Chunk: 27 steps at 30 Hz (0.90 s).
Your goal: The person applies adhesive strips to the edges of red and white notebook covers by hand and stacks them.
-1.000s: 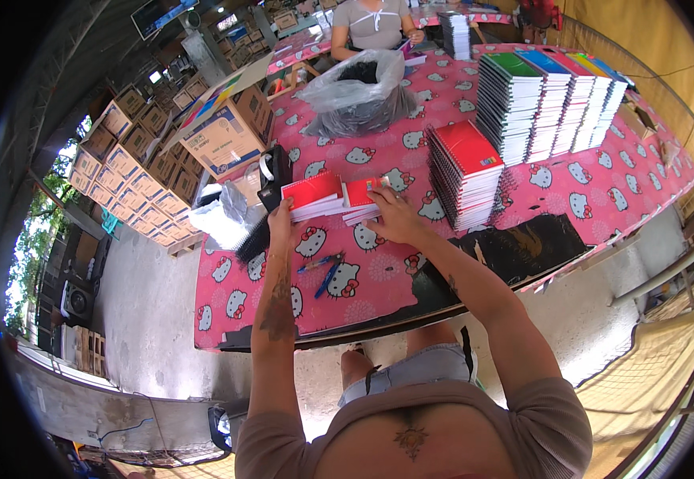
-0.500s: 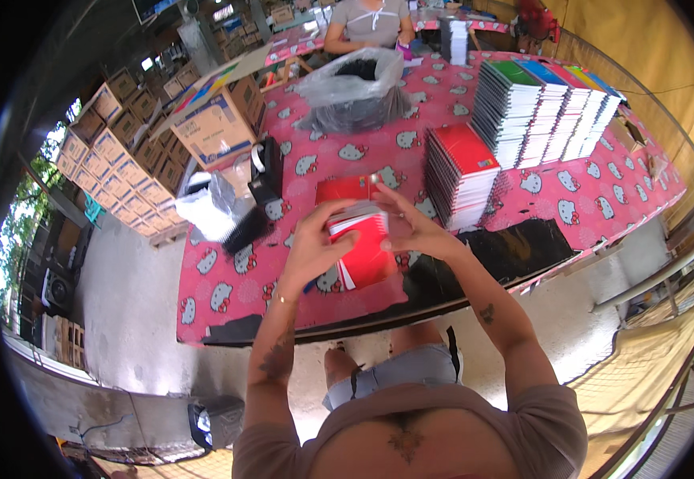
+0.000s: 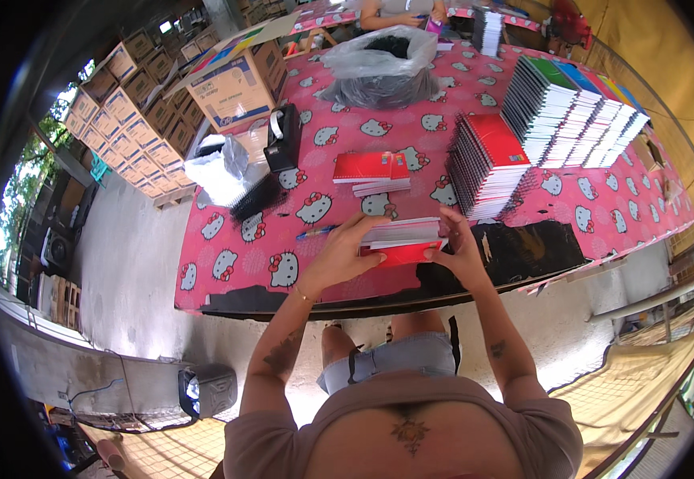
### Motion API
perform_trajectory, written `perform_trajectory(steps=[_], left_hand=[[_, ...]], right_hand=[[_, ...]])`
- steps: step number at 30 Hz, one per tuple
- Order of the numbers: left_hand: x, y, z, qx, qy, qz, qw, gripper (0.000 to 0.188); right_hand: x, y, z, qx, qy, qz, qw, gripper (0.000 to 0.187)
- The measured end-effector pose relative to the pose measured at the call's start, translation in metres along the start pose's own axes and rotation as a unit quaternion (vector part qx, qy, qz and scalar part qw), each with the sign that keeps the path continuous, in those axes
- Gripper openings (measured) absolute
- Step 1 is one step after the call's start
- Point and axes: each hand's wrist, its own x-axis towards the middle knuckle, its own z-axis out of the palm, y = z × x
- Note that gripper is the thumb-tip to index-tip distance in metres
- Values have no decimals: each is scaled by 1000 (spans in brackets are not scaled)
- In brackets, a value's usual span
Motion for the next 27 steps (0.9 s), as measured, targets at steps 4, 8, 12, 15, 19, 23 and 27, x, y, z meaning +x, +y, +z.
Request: perform_trajectory(steps=[4,8,12,15,19,23,27], left_hand=[[-17,-27,32,-18,94,-4,995,72],[-35,-45,86,-266,219,-115,932,87],[-35,-47,91,-312,207,-125,919,83],[-38,-47,90,-238,196,-114,945,78],[-19,-49,50,-256,178,-127,942,64],[63,-29,-33,-273,182,-181,927,46],[77,-75,-65,-263,180,-138,938,50]], right_hand=[[-5,3,8,-58,-76,67,993,92],[-18,19,30,-3,-29,82,996,87],[-15,11,28,-125,-50,52,990,81],[-9,2,20,-200,-66,68,975,74],[21,-18,21,-81,-69,85,991,63],[121,-21,14,40,-40,167,984,57],[158,-18,39,50,-16,94,994,56]])
